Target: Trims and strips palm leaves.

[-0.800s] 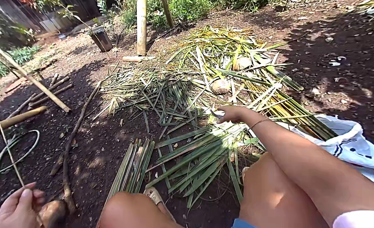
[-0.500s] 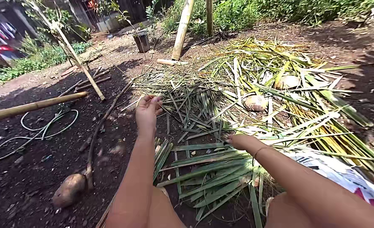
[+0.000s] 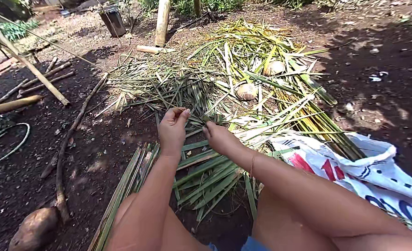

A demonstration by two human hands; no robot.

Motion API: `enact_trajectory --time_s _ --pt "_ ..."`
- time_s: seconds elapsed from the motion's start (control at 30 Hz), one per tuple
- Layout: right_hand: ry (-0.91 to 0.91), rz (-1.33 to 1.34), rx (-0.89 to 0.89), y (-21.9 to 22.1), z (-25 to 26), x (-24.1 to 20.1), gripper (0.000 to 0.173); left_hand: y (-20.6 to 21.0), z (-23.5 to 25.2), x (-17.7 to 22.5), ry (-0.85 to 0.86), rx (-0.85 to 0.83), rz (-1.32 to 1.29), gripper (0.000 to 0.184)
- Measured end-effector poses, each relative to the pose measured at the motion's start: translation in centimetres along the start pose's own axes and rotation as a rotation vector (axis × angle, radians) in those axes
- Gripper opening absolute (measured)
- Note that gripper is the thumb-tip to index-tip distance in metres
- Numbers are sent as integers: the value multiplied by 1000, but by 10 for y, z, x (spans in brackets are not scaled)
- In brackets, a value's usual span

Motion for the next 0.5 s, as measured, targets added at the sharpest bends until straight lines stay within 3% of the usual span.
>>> enact_trajectory --time_s 0.27,0.5 --pt "99 -173 -41 2 39 39 26 -19 1 6 80 49 -55 11" --pt "174 -157 -10 0 60 60 27 -29 -2 6 173 157 -69 13"
Point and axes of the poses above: each hand's wrist, its own z-axis towards the middle knuckle, its own y-axis out of the palm, x = y × z, the point moved 9 cm from there along z, towards the middle knuckle, and after that the axes turned 12 degrees about z, right-handed, at the moved point
